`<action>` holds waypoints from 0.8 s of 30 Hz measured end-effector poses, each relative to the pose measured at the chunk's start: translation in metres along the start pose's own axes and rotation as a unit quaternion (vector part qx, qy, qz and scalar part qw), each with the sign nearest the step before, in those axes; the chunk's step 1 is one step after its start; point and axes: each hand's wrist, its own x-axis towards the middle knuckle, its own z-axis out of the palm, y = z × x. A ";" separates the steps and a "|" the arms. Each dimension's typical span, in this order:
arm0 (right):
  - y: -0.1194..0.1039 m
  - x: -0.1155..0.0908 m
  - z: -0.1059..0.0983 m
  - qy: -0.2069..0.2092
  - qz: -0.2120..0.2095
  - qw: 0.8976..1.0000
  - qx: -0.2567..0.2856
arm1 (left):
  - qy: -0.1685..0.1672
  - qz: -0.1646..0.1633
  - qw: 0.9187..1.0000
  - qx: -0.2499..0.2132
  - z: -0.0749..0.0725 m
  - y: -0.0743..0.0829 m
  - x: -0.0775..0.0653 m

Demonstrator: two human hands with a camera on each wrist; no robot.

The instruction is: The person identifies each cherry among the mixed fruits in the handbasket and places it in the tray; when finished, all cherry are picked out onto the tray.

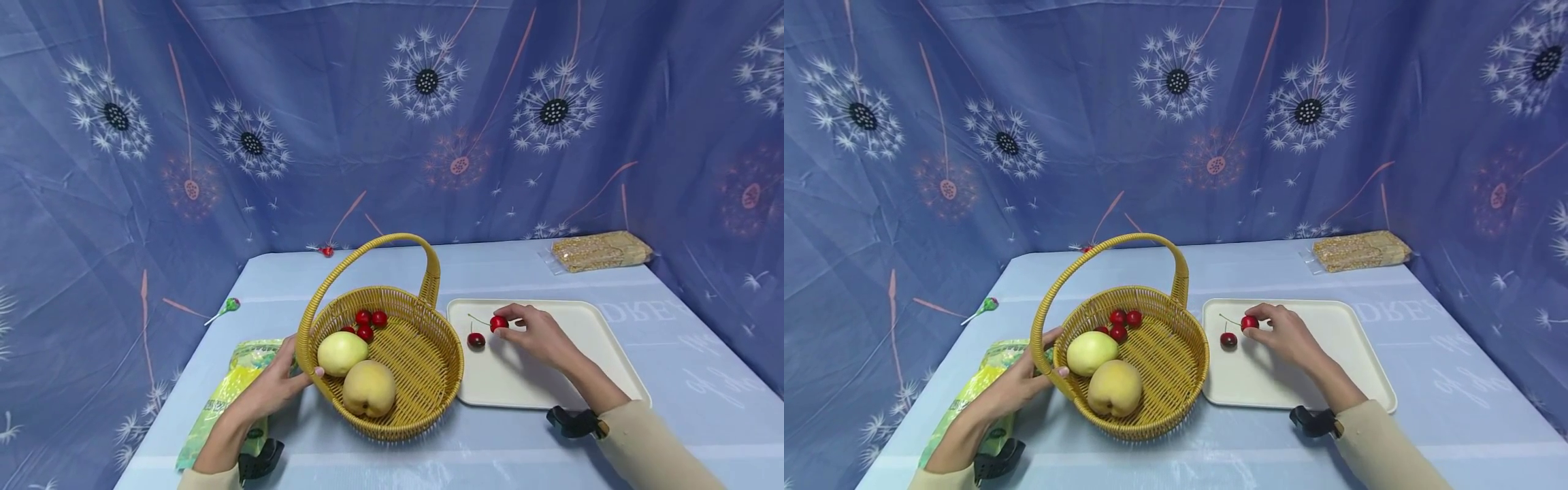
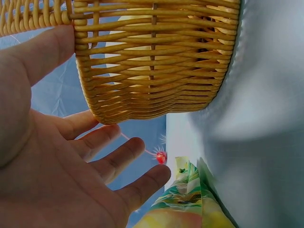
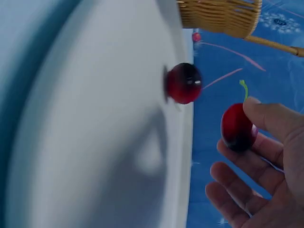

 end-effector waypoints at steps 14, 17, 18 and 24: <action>0.015 0.001 0.021 -0.001 0.023 0.999 -0.023 | 0.005 0.010 1.000 -0.002 0.001 -0.001 0.000; 0.015 0.002 0.022 -0.005 0.021 0.999 -0.027 | 0.005 0.006 1.000 -0.002 0.001 -0.001 0.000; 0.015 0.002 0.023 -0.005 0.022 0.999 -0.028 | 0.005 0.006 1.000 -0.001 0.001 -0.001 0.000; 0.015 0.002 0.024 -0.008 0.022 0.999 -0.034 | 0.005 0.006 1.000 0.001 0.001 -0.001 -0.001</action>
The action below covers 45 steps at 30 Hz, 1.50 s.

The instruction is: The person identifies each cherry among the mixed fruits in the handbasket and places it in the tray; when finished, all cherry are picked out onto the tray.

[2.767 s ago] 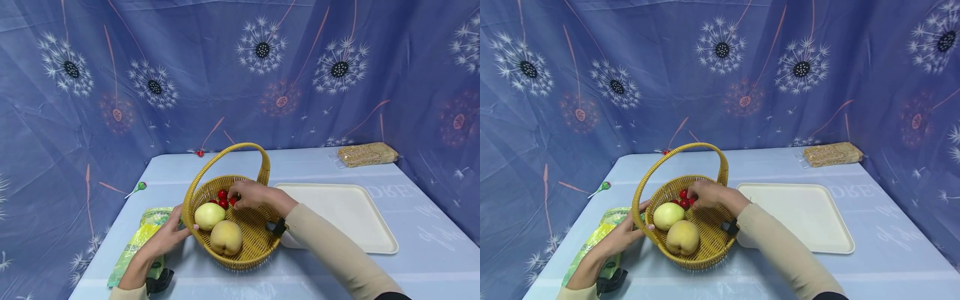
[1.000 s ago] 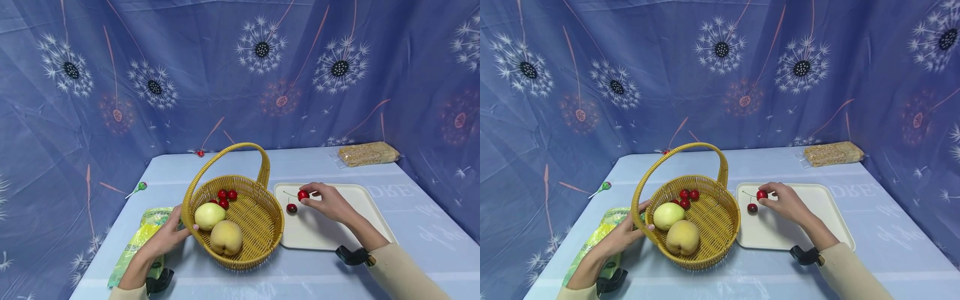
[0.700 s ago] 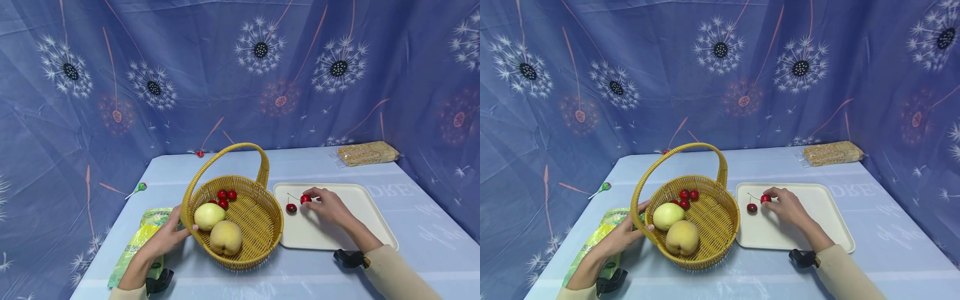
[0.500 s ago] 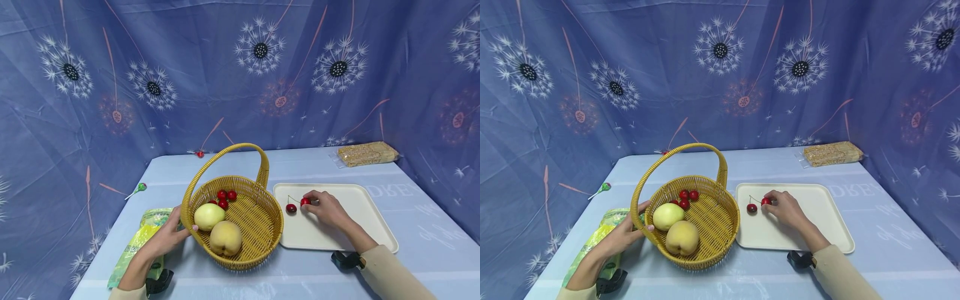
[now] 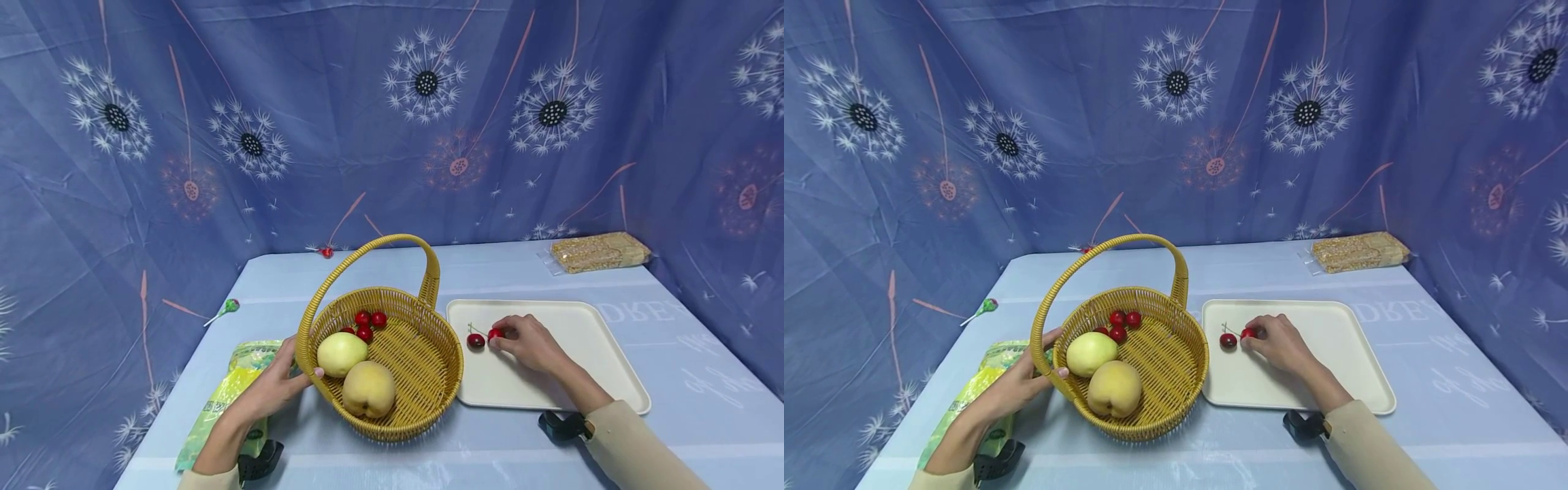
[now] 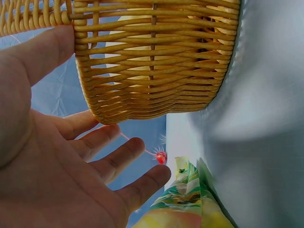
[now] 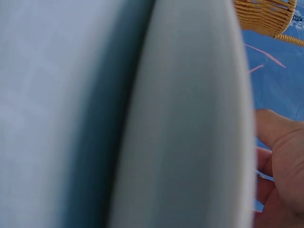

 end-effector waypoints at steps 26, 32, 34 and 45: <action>-0.034 0.000 -0.018 0.027 -0.038 0.999 -0.013 | -0.003 0.001 1.000 -0.003 -0.001 0.001 0.000; -0.062 0.003 -0.025 0.021 -0.063 0.998 -0.014 | -0.002 0.002 1.000 -0.001 -0.001 0.001 -0.001; -0.072 0.004 -0.027 0.020 -0.078 0.997 -0.011 | -0.001 0.002 1.000 -0.001 -0.001 0.001 -0.001; -0.122 0.013 -0.029 0.008 -0.159 0.987 -0.008 | 0.001 0.000 1.000 0.002 0.000 0.001 0.000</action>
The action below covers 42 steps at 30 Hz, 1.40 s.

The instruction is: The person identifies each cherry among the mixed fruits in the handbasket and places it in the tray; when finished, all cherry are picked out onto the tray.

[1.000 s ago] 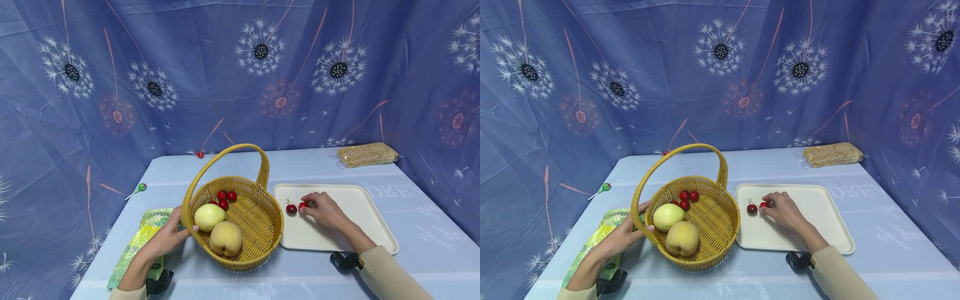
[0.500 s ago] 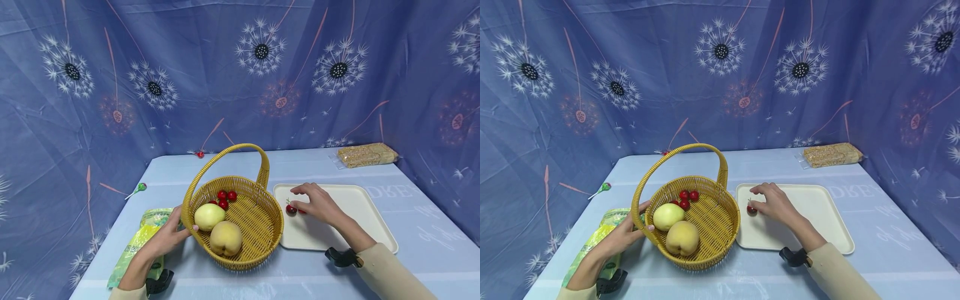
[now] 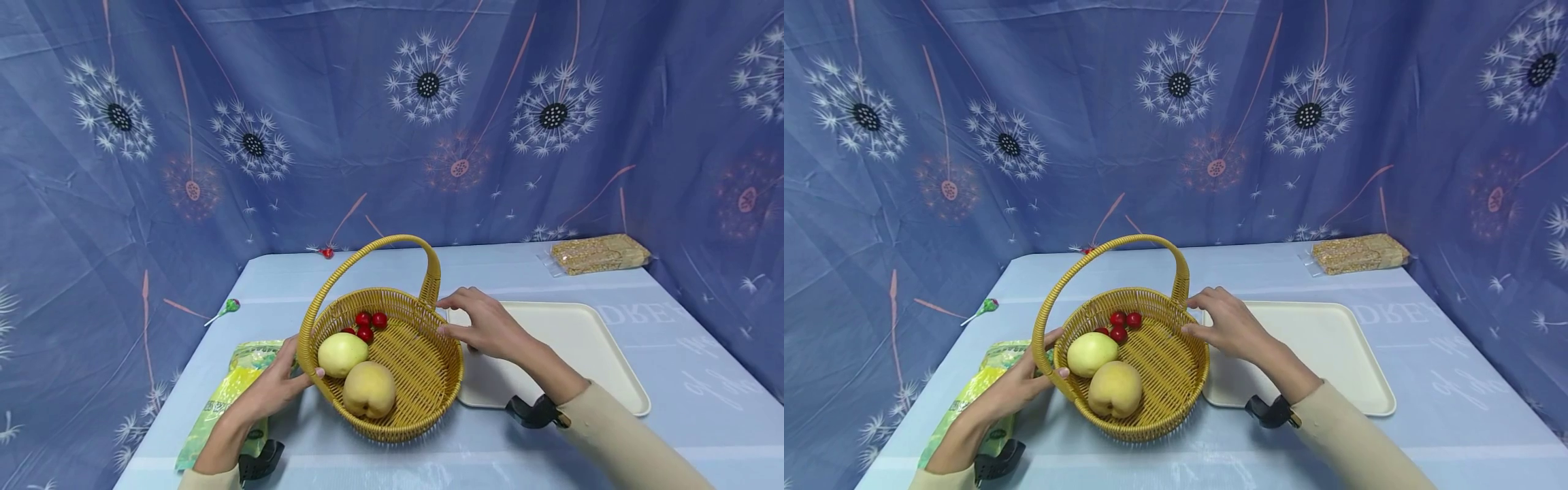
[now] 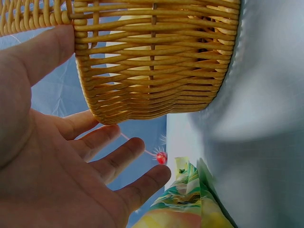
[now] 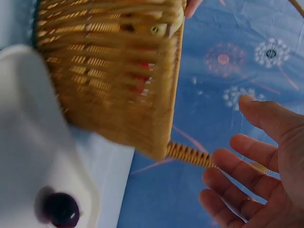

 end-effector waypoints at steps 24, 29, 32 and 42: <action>-0.051 0.067 0.034 -0.095 -0.045 0.994 0.012 | -0.002 -0.012 1.000 0.004 0.001 0.001 -0.002; -0.050 0.076 0.042 -0.114 -0.037 0.993 0.019 | 0.000 -0.006 1.000 0.007 0.000 0.000 -0.001; -0.048 0.081 0.047 -0.133 -0.027 0.991 0.021 | 0.001 -0.006 1.000 0.008 0.000 0.000 -0.001; -0.040 0.092 0.064 -0.163 -0.009 0.986 0.032 | 0.001 -0.011 1.000 0.012 0.000 0.001 -0.003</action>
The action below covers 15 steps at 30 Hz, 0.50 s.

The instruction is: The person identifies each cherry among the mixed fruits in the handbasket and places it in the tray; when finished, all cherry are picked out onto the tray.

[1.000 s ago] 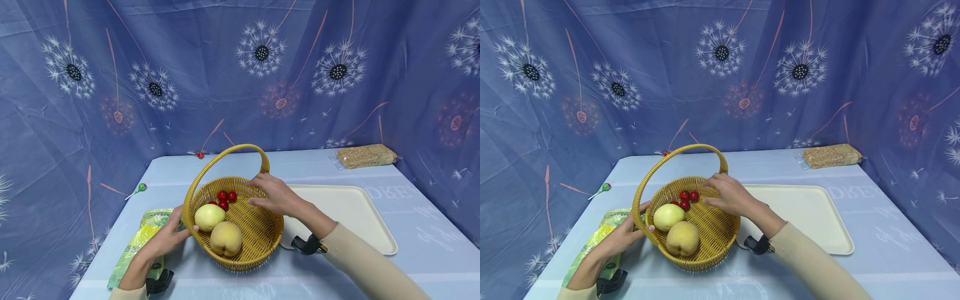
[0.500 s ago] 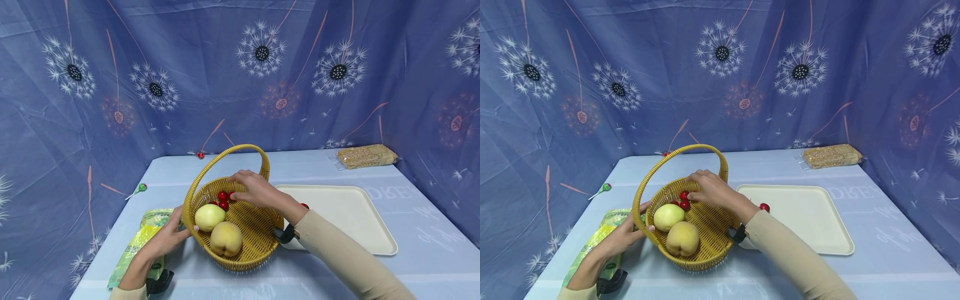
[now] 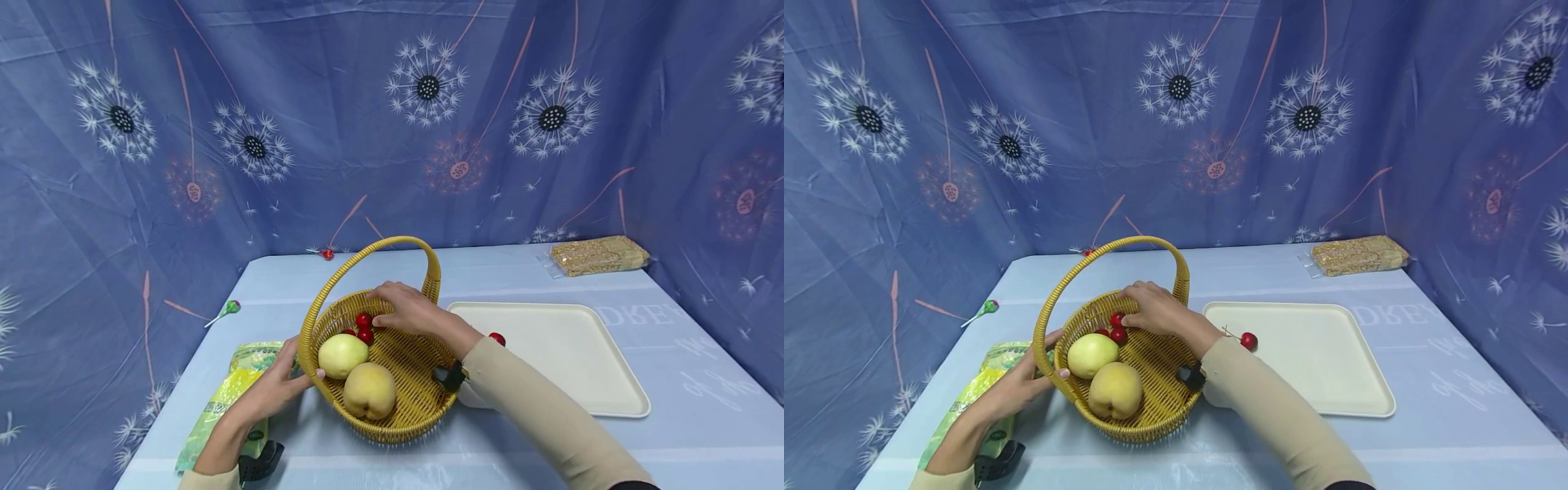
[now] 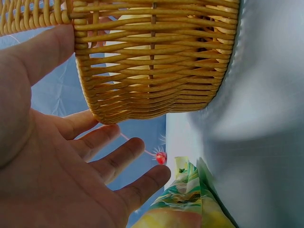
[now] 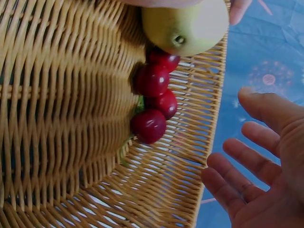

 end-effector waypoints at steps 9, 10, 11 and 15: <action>0.006 0.011 0.012 -0.043 0.035 0.998 -0.016 | -0.004 -0.002 1.000 -0.009 0.000 0.001 0.000; 0.007 0.012 0.013 -0.047 0.037 0.998 -0.020 | -0.004 -0.003 1.000 -0.010 0.000 0.001 0.000; 0.008 0.013 0.015 -0.052 0.040 0.998 -0.024 | -0.004 -0.004 1.000 -0.010 0.000 0.001 0.000; 0.013 0.014 0.021 -0.066 0.037 0.996 -0.044 | -0.005 -0.004 1.000 -0.011 0.000 0.001 0.001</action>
